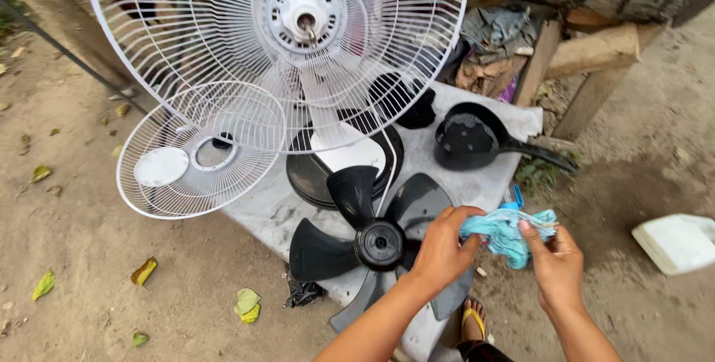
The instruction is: The person wipes individual fan blades with a damp cloth, turning the blade assembly over to clean both sides.
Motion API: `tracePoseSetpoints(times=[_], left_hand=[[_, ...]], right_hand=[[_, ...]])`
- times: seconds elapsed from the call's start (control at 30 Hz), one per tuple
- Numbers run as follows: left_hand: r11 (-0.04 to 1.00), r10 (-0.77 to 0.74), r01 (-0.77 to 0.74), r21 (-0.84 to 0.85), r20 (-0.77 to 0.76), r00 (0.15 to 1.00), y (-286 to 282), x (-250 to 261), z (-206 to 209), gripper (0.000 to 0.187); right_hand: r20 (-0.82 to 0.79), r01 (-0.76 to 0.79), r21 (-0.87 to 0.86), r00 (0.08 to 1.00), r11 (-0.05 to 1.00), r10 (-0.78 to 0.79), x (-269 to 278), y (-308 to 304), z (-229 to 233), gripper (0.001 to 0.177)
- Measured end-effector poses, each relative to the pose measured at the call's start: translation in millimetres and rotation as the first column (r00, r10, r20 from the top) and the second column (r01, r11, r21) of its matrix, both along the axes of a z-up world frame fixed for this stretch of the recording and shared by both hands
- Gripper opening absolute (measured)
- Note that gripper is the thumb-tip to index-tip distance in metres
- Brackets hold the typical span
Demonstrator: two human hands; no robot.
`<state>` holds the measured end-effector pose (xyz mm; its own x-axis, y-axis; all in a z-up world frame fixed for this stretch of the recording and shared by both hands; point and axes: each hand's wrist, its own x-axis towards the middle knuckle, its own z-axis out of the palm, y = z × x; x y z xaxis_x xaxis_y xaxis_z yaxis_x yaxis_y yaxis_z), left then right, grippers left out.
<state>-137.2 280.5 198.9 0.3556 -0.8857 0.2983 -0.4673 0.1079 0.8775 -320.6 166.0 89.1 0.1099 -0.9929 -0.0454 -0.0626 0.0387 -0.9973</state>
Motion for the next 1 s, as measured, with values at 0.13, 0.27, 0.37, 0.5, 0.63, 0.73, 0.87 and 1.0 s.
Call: tracePoseSetpoints(times=[0.13, 0.27, 0.37, 0.5, 0.63, 0.73, 0.87, 1.0], left_hand=[[0.98, -0.01, 0.039, 0.197, -0.147, 0.989, 17, -2, -10, 0.026], [0.978, -0.007, 0.024, 0.208, -0.08, 0.997, 27, 1, -12, 0.033], [0.993, -0.044, 0.058, 0.1, -0.134, 0.99, 28, 3, -3, 0.038], [0.978, -0.099, 0.114, 0.173, -0.093, 0.991, 40, 12, 29, 0.056], [0.983, -0.164, 0.138, 0.122, 0.245, 0.956, 57, 27, 53, 0.067], [0.853, -0.239, 0.462, 0.241, -0.607, 0.758, 59, 34, 52, 0.052], [0.95, -0.288, 0.308, 0.057, -0.225, 0.931, 57, 38, 41, 0.033], [0.94, -0.143, 0.32, 0.116, -0.718, 0.681, 54, 15, 46, 0.037]], right_hand=[[-0.071, 0.141, -0.253, 0.984, 0.957, -0.163, -27, 30, 11, 0.023], [0.167, 0.233, -0.187, 0.965, 0.954, -0.203, -46, 41, 50, 0.019], [0.264, 0.256, -0.071, 0.937, 0.964, -0.229, -55, 39, 74, 0.011], [0.178, 0.222, -0.022, 0.96, 0.975, -0.215, -69, 30, 88, 0.02], [0.085, 0.075, -0.031, 0.994, 0.997, -0.072, -83, 24, 108, 0.02], [0.122, -0.094, 0.186, 0.99, 0.978, 0.072, -104, 21, 139, 0.028], [0.407, -0.215, 0.315, 0.911, 0.925, 0.073, -131, 14, 159, 0.041], [0.367, -0.138, 0.076, 0.925, 0.988, 0.101, -155, -1, 147, 0.034]])
